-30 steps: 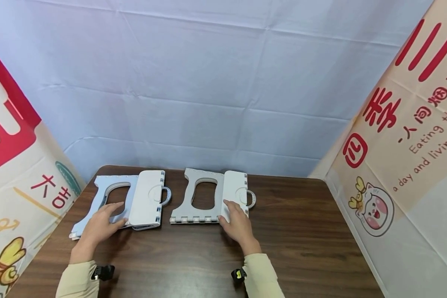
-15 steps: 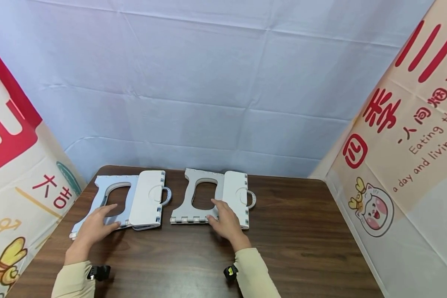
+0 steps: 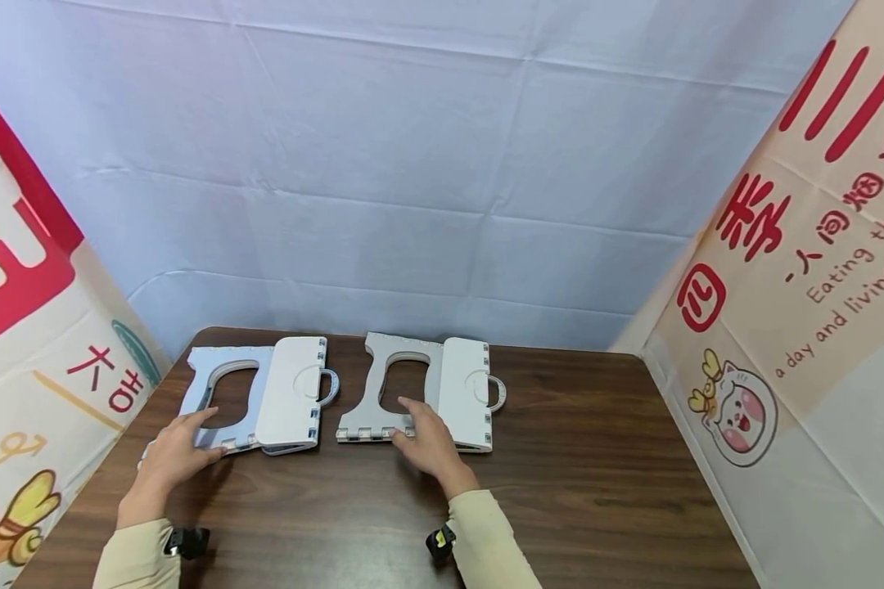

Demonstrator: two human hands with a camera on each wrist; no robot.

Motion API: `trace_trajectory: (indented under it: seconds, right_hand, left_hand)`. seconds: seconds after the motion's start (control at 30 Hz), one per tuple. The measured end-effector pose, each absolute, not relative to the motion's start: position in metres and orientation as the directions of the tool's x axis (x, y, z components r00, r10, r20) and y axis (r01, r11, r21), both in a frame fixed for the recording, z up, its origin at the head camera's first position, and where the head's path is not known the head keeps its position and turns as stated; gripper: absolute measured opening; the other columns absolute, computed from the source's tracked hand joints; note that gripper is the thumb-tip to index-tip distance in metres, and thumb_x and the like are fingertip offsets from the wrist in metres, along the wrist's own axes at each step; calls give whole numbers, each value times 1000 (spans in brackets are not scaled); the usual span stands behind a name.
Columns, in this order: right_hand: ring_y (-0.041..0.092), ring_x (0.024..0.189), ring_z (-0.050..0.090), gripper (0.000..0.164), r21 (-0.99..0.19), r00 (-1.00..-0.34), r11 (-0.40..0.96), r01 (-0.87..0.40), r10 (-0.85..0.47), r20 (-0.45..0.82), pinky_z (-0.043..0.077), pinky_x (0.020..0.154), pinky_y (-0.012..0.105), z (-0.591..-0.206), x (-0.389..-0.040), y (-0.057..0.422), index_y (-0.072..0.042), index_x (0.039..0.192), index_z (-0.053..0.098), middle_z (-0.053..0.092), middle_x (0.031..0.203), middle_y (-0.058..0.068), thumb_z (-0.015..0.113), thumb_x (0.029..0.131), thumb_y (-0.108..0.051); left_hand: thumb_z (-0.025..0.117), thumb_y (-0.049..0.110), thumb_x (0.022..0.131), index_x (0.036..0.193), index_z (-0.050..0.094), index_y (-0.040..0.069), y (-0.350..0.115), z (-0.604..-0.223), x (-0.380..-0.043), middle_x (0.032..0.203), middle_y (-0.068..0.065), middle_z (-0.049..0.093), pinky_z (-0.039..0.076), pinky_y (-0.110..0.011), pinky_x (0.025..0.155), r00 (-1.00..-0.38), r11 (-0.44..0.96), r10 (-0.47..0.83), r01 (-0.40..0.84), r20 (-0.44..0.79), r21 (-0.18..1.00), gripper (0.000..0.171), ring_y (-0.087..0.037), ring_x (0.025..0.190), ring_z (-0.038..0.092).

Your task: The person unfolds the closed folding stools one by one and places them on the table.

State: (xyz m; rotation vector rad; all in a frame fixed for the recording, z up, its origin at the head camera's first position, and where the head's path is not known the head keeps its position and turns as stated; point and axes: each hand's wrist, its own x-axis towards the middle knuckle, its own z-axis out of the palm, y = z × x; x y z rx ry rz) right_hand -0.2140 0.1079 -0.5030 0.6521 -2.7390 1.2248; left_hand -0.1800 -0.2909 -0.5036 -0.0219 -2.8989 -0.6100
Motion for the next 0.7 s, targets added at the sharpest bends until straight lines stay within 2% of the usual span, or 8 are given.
trace_trajectory:
  seconds: [0.17, 0.33, 0.47, 0.7]
  right_hand:
    - [32, 102, 56, 51, -681, -884, 573, -456, -379, 273, 44, 84, 47, -507, -212, 100, -2, 132, 48, 54, 122, 16, 65, 87, -17]
    - [30, 98, 56, 51, -675, -879, 578, -459, -405, 251, 44, 81, 45, -507, -211, 91, -6, 133, 49, 55, 119, 15, 64, 87, -22]
    - [32, 102, 55, 52, -675, -871, 571, -467, -427, 242, 44, 83, 46, -507, -210, 83, -4, 134, 48, 53, 124, 16, 64, 87, -22]
    - [32, 99, 56, 53, -685, -861, 551, -477, -451, 236, 44, 82, 44, -505, -209, 70, 0, 133, 47, 54, 120, 17, 64, 87, -19]
  left_hand:
    - [77, 27, 71, 129, 50, 5, -293, -502, -175, 121, -33, 45, 33, -69, 71, -987, 921, -70, -7, 147, 390, 68, -56, 103, 43]
    - [77, 28, 70, 129, 47, 2, -297, -500, -172, 122, -36, 40, 31, -71, 73, -989, 915, -93, -39, 115, 402, 71, -57, 107, 38]
    - [77, 29, 70, 131, 44, 0, -301, -502, -171, 125, -38, 35, 30, -70, 74, -989, 909, -114, -66, 95, 411, 75, -59, 107, 34]
    - [77, 29, 70, 131, 44, 0, -305, -502, -167, 125, -38, 34, 30, -71, 74, -987, 905, -133, -85, 87, 417, 75, -61, 106, 34]
